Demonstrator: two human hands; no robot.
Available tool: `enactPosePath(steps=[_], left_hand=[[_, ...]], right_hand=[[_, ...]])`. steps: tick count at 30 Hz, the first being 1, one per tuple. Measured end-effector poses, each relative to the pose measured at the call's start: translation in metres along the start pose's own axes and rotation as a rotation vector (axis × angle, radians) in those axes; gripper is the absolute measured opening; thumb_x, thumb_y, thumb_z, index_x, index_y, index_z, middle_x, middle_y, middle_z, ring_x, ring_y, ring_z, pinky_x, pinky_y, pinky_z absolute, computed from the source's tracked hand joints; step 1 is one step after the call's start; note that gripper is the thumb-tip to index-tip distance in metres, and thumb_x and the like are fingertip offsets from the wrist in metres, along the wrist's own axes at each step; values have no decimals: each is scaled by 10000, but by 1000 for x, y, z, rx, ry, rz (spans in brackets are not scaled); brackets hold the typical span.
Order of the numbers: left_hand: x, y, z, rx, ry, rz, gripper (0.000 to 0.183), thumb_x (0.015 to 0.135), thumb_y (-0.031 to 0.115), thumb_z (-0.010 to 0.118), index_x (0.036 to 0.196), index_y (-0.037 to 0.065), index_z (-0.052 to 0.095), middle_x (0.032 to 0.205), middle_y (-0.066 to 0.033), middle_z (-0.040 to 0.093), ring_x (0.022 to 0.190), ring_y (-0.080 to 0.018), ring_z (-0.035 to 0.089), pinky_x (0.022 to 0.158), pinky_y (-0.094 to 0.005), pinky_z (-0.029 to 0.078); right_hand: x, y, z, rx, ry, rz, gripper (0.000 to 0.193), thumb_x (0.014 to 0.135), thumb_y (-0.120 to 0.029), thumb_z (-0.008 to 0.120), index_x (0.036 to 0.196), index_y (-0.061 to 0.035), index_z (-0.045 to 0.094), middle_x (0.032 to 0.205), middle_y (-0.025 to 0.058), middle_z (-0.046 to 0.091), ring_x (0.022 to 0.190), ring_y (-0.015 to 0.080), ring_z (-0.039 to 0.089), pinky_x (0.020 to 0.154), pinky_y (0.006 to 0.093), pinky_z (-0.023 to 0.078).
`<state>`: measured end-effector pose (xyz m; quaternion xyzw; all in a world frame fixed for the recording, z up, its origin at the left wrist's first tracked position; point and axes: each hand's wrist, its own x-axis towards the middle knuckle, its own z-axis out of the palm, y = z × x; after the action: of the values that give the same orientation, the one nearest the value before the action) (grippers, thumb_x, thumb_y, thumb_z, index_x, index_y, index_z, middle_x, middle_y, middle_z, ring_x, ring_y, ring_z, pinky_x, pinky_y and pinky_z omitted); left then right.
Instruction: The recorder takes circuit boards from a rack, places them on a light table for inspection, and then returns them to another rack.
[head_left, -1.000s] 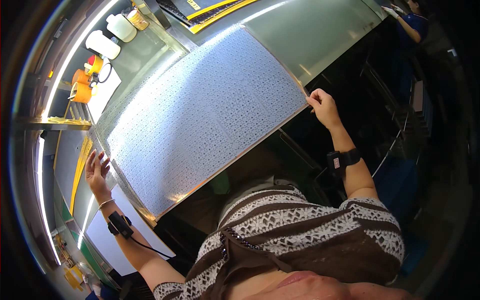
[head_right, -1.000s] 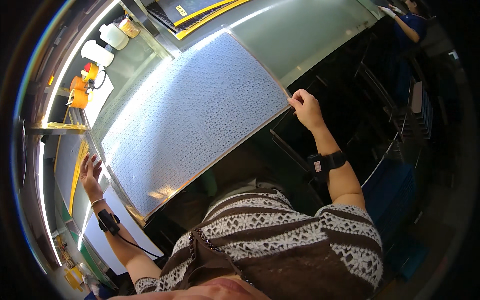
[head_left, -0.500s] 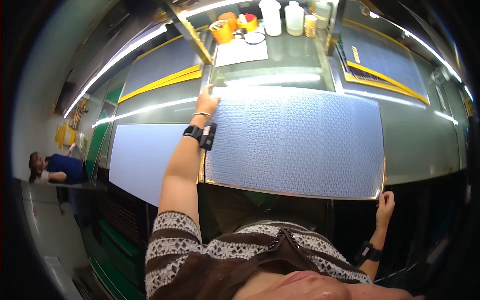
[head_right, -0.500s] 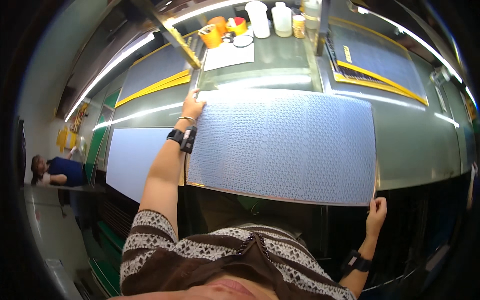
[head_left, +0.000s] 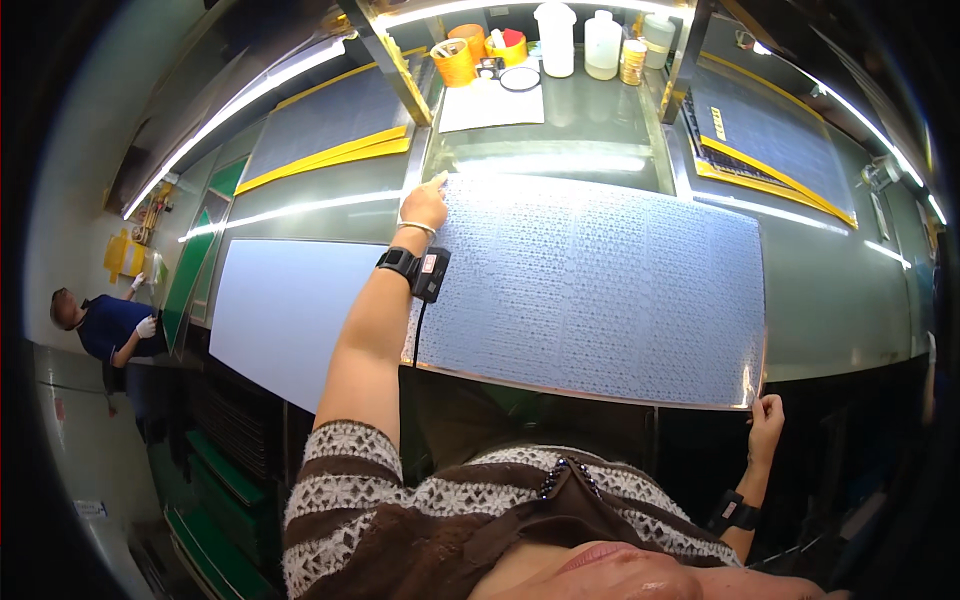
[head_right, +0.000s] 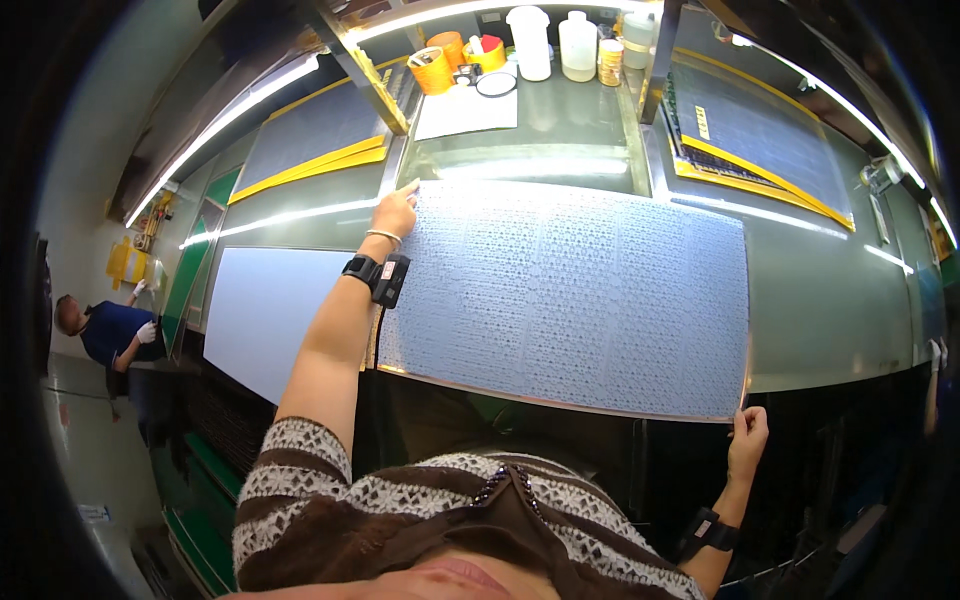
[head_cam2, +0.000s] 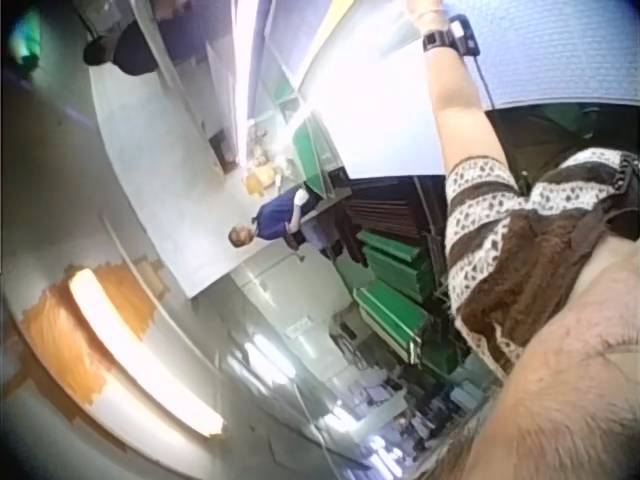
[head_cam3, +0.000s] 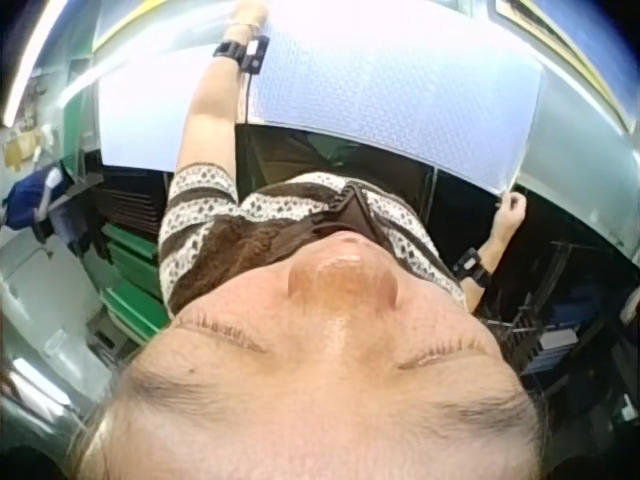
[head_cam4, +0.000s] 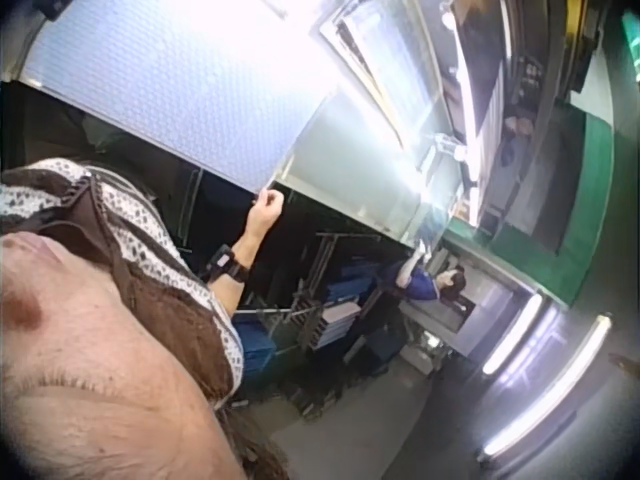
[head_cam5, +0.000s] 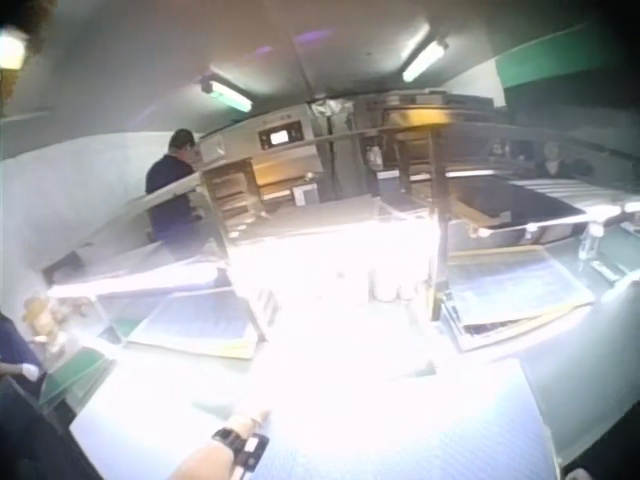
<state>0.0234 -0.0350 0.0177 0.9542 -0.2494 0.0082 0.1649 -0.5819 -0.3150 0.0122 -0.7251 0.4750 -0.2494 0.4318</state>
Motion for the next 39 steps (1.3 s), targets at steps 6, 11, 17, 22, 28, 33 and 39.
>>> enactPosePath(steps=[6,11,17,22,28,33,39], left_hand=[[-7,-6,6,83,76,42,354,848,196,473,1197,240,517,934,-153,593,870,-331,582,756,-422,467],[6,-7,-5,103,-6,93,366,840,196,487,1204,216,514,909,-137,602,842,-320,592,747,-410,474],[-25,18,-32,459,-32,108,462,863,390,450,1268,168,448,1354,-83,353,1277,-285,270,961,-557,273],[-22,-1,23,281,23,115,635,884,474,363,1374,82,262,1459,-36,196,1357,-275,105,1025,-603,78],[-31,0,12,271,33,100,623,880,477,363,1371,104,276,1455,-31,209,1356,-273,114,1032,-591,54],[-24,13,16,278,57,84,650,864,501,367,1377,114,266,1455,-29,212,1354,-262,129,1027,-601,52],[-62,-8,-4,272,2,-132,813,845,608,308,1378,6,193,1459,-106,172,1357,-253,112,1039,-583,53]], right_hand=[[-2,-5,2,-8,-22,11,148,858,-28,520,743,-46,429,648,-25,390,548,46,391,476,183,346],[-3,-14,-4,-29,-13,5,151,839,-29,538,740,-36,423,623,-7,389,546,60,401,483,202,360],[37,-74,18,-983,64,-523,509,713,-202,664,1171,-78,480,1164,140,461,1110,355,393,915,449,342],[170,-77,62,-988,-67,-669,541,851,-392,488,1285,-78,410,1381,88,331,1275,381,244,1017,513,231],[236,-87,96,-997,-37,-507,556,892,-450,386,1295,-67,398,1398,81,312,1281,370,249,1026,518,215],[217,-66,77,-1002,44,-532,609,906,-468,334,1347,-50,303,1414,112,274,1291,374,223,1046,507,173],[23,-58,21,-888,-190,-632,636,924,-451,288,1353,18,260,1417,162,254,1315,382,172,1052,515,125]])
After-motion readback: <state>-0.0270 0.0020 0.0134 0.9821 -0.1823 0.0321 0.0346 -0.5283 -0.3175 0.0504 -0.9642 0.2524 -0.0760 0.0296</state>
